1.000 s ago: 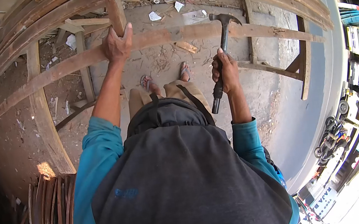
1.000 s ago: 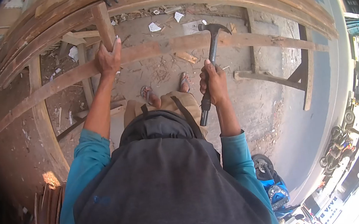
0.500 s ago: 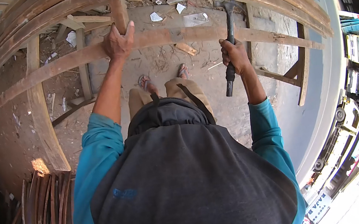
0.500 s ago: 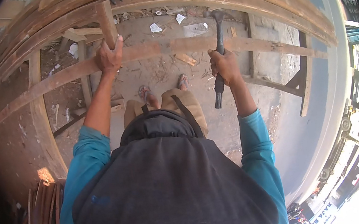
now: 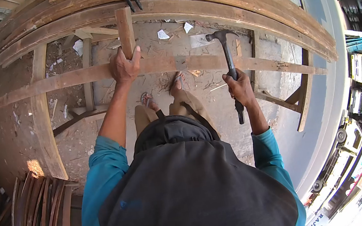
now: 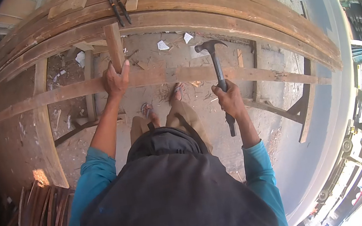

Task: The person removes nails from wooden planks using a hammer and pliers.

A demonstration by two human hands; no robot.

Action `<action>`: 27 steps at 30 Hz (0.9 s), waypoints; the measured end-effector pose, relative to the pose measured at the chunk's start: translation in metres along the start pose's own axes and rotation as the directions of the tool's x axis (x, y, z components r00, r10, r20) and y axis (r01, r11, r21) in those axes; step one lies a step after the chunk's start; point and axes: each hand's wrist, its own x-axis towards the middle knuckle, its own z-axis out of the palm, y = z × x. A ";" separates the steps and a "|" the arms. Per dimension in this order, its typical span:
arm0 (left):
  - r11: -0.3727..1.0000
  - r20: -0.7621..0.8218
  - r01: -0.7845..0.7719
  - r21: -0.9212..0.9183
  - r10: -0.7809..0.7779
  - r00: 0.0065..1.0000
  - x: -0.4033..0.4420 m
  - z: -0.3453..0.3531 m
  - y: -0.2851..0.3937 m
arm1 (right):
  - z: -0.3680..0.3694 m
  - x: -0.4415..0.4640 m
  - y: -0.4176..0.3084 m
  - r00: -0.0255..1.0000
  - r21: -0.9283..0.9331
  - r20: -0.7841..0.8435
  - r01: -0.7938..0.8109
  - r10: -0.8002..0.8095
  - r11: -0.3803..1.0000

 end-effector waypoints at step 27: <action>0.984 -0.011 0.175 0.022 -0.175 0.984 0.001 0.002 -0.003 | 0.237 0.186 -0.191 0.466 -0.436 0.201 0.830 -0.862 0.347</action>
